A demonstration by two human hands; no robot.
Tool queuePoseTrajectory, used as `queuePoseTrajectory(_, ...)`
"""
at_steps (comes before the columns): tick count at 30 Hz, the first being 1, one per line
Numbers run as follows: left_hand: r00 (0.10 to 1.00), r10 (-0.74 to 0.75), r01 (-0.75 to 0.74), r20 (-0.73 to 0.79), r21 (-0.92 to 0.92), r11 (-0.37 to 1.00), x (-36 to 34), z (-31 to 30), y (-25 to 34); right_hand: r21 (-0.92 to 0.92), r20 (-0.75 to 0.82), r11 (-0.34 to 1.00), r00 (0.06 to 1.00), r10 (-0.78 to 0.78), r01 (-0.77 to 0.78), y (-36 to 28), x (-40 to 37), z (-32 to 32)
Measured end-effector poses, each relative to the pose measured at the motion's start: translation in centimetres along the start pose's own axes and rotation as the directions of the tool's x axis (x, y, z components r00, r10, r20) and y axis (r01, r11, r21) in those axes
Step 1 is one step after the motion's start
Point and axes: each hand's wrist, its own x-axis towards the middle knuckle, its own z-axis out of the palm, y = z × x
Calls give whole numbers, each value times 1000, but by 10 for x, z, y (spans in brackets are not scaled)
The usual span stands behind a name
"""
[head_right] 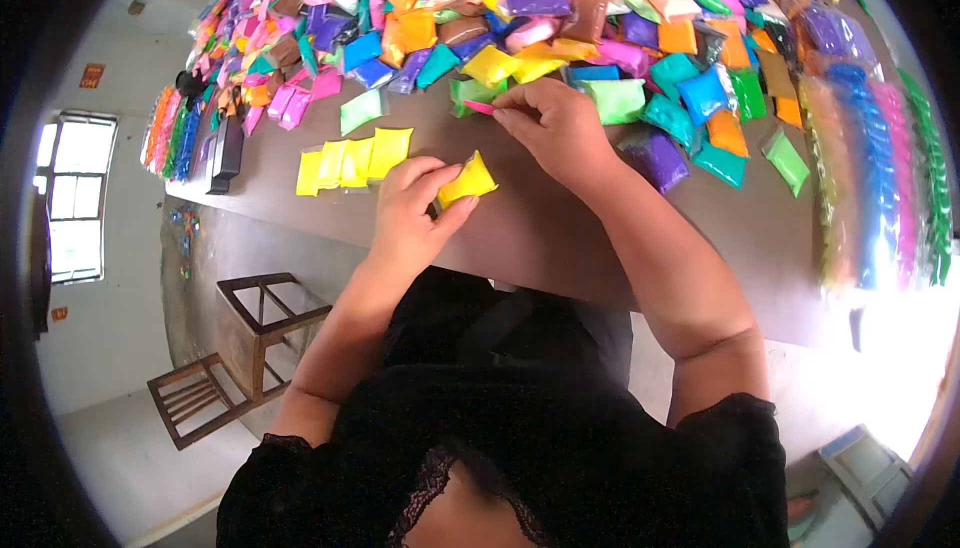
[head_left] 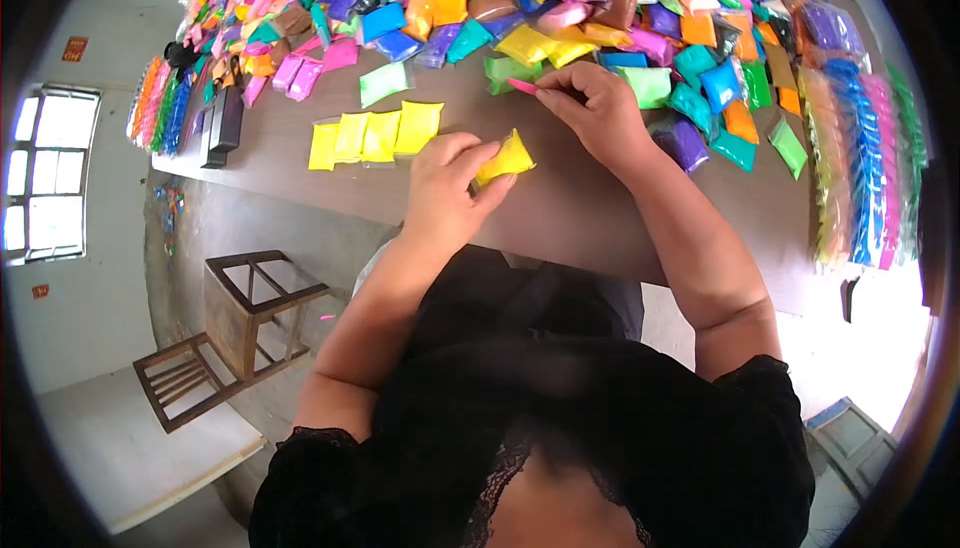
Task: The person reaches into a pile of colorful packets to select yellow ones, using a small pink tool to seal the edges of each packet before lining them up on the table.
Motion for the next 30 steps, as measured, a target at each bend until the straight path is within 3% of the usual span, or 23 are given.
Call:
queuePoseTrajectory(2,994,99,-89,-49,179,980,5,-13,13,-31,20,1000,1000,4,-4,-1,1,-2)
queuePoseTrajectory(5,979,194,-204,67,214,955,-1,-21,16,-49,65,999,998,0,3,3,-1,-2)
queuePoseTrajectory(8,968,243,-252,69,224,942,-10,-2,19,-77,83,997,997,-5,11,2,1,-1)
queuePoseTrajectory(15,974,160,-198,163,250,948,1,-8,21,-77,78,996,997,-29,35,4,-2,0)
queuePoseTrajectory(17,980,87,-107,176,104,989,6,-14,18,-67,67,997,998,-20,24,4,-1,1)
queuePoseTrajectory(20,985,78,-106,151,192,976,19,-11,4,-13,64,999,997,54,-53,2,-1,3)
queuePoseTrajectory(21,985,83,-111,150,193,975,24,-11,2,159,93,975,986,141,-155,0,0,2)
queuePoseTrajectory(22,958,-218,235,184,-74,969,32,-13,2,320,135,914,967,217,-250,-2,2,0)
queuePoseTrajectory(23,833,-469,547,295,-310,777,39,-14,2,318,128,917,969,211,-242,-3,3,-2)
queuePoseTrajectory(24,855,-440,511,273,-588,627,39,-11,-5,472,183,834,957,225,-287,-4,3,-5)
queuePoseTrajectory(25,859,-435,504,270,-590,631,42,-9,-3,607,243,722,943,229,-331,-9,3,-6)
queuePoseTrajectory(27,835,-497,459,236,-797,394,47,-5,5,567,277,725,919,279,-391,-20,3,-10)
queuePoseTrajectory(29,823,-521,462,228,-802,380,47,3,8,533,385,735,894,230,-419,-17,1,-7)
queuePoseTrajectory(30,832,-492,468,256,-802,372,46,7,6,558,339,742,919,203,-370,-17,-2,-2)
